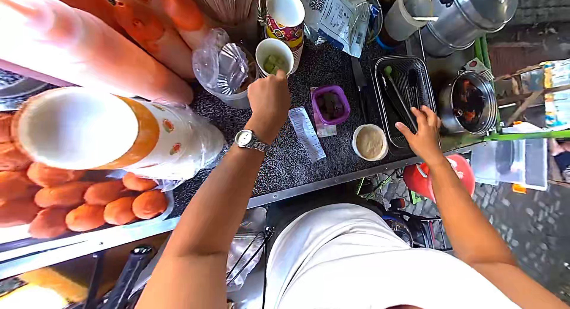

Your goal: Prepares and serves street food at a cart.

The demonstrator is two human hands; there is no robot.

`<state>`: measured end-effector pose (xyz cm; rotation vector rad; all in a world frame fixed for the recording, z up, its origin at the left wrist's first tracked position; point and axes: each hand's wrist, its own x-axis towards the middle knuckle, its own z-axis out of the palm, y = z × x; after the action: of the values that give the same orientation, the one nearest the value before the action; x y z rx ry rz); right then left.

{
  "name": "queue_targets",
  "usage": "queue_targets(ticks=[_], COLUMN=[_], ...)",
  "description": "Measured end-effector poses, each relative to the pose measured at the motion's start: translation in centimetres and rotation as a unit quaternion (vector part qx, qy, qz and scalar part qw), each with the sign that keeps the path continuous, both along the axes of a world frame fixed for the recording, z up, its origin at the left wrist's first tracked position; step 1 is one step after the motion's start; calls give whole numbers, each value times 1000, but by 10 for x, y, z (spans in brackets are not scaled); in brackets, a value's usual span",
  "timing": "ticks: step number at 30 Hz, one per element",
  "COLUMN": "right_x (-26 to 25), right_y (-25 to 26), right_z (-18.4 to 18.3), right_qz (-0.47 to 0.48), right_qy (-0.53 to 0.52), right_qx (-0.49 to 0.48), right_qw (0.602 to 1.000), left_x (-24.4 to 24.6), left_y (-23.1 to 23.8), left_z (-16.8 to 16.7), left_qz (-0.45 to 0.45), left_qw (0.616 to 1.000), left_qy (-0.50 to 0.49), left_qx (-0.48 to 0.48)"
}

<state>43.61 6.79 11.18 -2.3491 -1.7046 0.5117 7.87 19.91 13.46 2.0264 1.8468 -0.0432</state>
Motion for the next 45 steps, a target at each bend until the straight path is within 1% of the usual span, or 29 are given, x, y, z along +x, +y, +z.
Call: queue_targets(ticks=[1,3,5,6,7,8,11,13,15,17,19,20,22,24,26,28,30,31,32,34,36,37,39,41,42,45], right_x=[-8,-17,-20,-22,-27,-35,-89,-135,-179,-209,-227,-231,-232,-224,-209,-196,-188,-186,-184,-179,-171,-165,-153,-142,-137,-124], right_y=[3,10,15,18,19,19,10,4,2,5,10,15,28,47,67,76,77,78,79,84,91,98,111,125,133,149], right_z=[0,-2,0,3,5,5,-11,-39,-66,-86,-96,-95,-82,-63,-55,-62,-69,-69,-68,-64,-59,-57,-57,-62,-64,-60], right_qz=[18,34,21,17,26,55,199,268,293,289,288,293,292,261,230,232,250,254,259,274,286,290,296,307,313,342], right_qy=[6,13,24,26,28,29,60,56,48,48,55,63,76,57,21,-9,-15,-12,-11,-8,-1,0,-5,-23,-35,-77], right_qx=[5,15,22,28,29,21,-17,-28,-43,-72,-73,-66,-32,-7,-41,-63,-52,-52,-55,-53,-39,-26,-17,-9,-11,-20], right_qw=[1000,999,999,999,999,998,978,961,954,954,953,952,953,964,972,971,967,966,964,960,957,957,955,951,949,936], left_x=[-3,-8,-16,-23,-29,-35,-48,-53,-58,-66,-72,-74,-70,-55,-33,-6,18,27,33,39,40,41,49,62,69,83], left_y=[-3,-18,-47,-66,-84,-100,-137,-150,-153,-151,-151,-153,-165,-178,-182,-174,-155,-144,-133,-118,-111,-109,-106,-103,-102,-108], left_z=[3,18,41,51,56,56,25,3,-13,-23,-30,-32,-32,-37,-50,-72,-93,-101,-108,-123,-128,-128,-130,-138,-144,-158], left_qz=[-10,-22,-38,-46,-43,-33,-10,14,38,62,85,87,56,-3,-53,-85,-109,-120,-123,-89,-55,-53,-88,-125,-126,-90], left_qw=[999,992,975,971,969,971,986,995,997,997,995,994,991,982,975,968,967,971,975,984,990,989,984,979,980,985], left_qy=[-12,-55,-110,-130,-145,-153,-126,-98,-66,-44,-46,-62,-112,-164,-202,-222,-216,-201,-184,-156,-130,-126,-131,-137,-137,-137], left_qx=[30,116,190,198,195,179,105,33,-12,-30,-29,-12,45,91,75,81,78,44,0,-17,21,50,84,80,73,62])
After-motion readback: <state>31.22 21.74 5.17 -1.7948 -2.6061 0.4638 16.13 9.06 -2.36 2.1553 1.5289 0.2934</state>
